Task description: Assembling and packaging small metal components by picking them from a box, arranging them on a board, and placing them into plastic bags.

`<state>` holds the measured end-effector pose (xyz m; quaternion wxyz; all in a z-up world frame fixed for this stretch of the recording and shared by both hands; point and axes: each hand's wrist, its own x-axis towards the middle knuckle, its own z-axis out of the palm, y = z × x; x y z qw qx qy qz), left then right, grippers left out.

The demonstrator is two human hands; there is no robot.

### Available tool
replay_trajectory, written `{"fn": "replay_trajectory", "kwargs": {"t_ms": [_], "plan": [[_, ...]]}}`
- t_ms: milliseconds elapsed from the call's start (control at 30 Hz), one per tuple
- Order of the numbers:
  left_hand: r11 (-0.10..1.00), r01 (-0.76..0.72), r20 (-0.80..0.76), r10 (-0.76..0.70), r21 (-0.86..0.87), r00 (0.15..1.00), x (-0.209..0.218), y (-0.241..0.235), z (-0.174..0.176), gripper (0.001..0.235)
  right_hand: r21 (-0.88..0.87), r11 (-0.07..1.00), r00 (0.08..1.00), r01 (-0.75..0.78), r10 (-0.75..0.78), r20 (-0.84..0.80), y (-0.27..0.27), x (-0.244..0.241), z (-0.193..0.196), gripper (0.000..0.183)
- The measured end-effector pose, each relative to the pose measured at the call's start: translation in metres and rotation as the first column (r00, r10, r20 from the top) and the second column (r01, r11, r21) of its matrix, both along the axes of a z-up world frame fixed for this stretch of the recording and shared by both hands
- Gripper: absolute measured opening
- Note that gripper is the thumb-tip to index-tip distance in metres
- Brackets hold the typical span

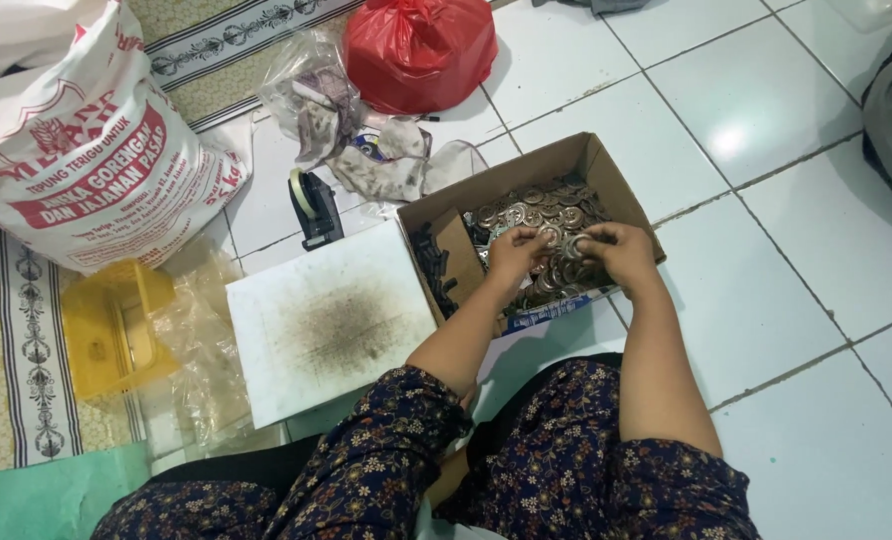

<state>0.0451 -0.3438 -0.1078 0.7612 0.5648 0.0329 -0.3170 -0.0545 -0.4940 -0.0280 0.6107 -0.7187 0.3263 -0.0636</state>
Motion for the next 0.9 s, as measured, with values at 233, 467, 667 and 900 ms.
{"fn": "replay_trajectory", "kwargs": {"t_ms": [233, 467, 667, 900], "plan": [[0.991, 0.013, -0.041, -0.019, -0.137, 0.999, -0.005, 0.003, -0.003, 0.051, 0.062, 0.997, 0.995, 0.047, -0.053, 0.089, -0.002, 0.004, -0.008, 0.019], [0.99, 0.088, -0.022, -0.091, -0.11, 0.996, -0.007, 0.006, 0.01, 0.054, 0.079, 0.996, 0.994, 0.031, -0.039, 0.106, -0.003, 0.006, -0.012, 0.02], [0.999, 0.027, 0.046, -0.026, -0.026, 0.999, -0.006, 0.009, 0.008, 0.053, 0.085, 0.995, 0.989, 0.053, -0.064, 0.133, -0.004, 0.006, -0.013, 0.023], [0.999, -0.03, 0.13, 0.027, 0.025, 0.991, -0.014, 0.015, 0.029, 0.05, -0.329, 0.944, 0.998, 0.033, -0.014, 0.058, 0.0, 0.004, 0.004, 0.029]]}}
